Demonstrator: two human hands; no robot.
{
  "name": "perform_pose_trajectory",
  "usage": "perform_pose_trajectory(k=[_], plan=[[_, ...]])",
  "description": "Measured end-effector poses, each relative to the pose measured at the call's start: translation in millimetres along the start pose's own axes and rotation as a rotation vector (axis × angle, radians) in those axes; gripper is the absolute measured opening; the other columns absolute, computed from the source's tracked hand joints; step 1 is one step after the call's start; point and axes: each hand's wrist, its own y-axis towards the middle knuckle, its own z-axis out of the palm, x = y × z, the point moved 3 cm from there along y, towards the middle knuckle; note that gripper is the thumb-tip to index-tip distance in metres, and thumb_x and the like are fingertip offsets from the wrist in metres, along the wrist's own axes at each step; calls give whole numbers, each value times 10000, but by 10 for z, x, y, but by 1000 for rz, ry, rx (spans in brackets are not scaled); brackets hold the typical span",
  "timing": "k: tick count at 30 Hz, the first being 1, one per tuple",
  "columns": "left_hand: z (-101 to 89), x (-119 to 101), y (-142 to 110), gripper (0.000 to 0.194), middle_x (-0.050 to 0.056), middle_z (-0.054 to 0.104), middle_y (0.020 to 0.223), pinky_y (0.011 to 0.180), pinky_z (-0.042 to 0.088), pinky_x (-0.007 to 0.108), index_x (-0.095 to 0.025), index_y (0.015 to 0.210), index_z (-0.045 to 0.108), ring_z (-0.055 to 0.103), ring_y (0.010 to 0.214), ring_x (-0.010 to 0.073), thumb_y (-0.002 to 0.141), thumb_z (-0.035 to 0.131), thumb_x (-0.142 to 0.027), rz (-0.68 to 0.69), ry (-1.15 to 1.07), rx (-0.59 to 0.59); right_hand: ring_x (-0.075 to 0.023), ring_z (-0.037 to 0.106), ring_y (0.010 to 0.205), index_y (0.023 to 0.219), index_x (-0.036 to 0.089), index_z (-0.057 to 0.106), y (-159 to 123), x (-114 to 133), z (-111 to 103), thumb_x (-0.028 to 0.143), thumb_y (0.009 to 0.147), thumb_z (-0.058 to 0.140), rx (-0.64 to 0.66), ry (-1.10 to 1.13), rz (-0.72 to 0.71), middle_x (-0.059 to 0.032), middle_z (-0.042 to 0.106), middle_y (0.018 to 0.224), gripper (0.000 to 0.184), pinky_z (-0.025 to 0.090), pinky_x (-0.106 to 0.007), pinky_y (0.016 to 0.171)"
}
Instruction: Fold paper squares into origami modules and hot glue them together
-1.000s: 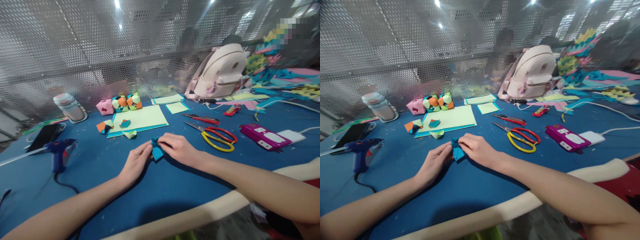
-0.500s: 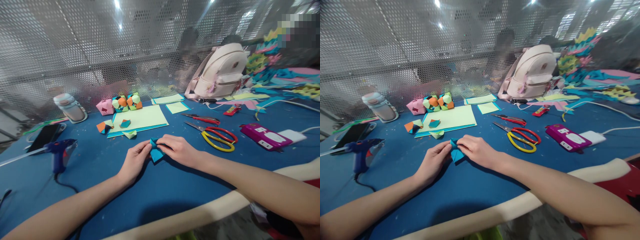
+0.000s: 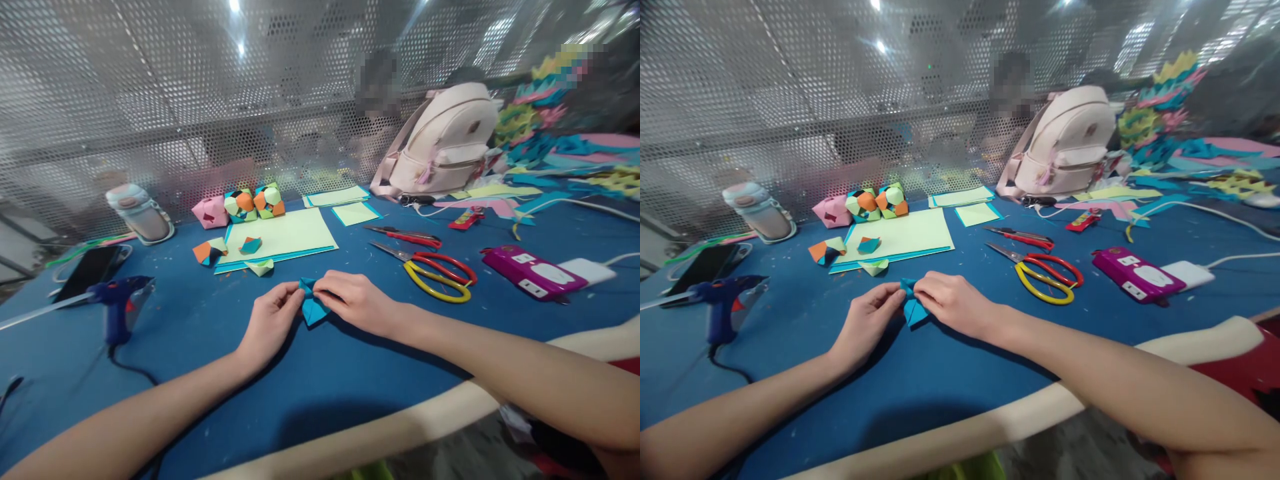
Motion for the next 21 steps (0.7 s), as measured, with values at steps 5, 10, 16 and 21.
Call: perform_pose_trajectory(k=[5,10,16,21], plan=[[6,-30,0,235,-28,581,651,568,412,185,-149,857,684,483,603,92,798,585,-353,38,46,-5,-141,569,674,864,147,597,-5,-5,-2,183,924,437,-6,19,16,-49,613,743,175,448,-243,627],[11,-40,2,242,-24,612,651,589,467,195,-153,908,688,542,606,104,786,593,-340,5,-1,-5,-153,618,820,988,164,556,-12,-14,-16,170,914,448,-10,111,66,-72,657,912,131,484,-258,729],[38,-65,3,284,1,674,690,615,529,246,-150,945,693,608,624,138,764,594,-346,-6,-46,14,-154,628,855,1046,174,523,-26,-46,-29,163,896,458,16,135,138,-74,653,995,164,485,-261,749],[29,-28,1,265,1,692,713,620,532,230,-154,969,689,619,634,130,774,597,-307,19,-25,14,-141,613,775,1066,160,539,-3,-69,-29,179,859,521,45,157,267,-56,658,921,208,458,-243,700]])
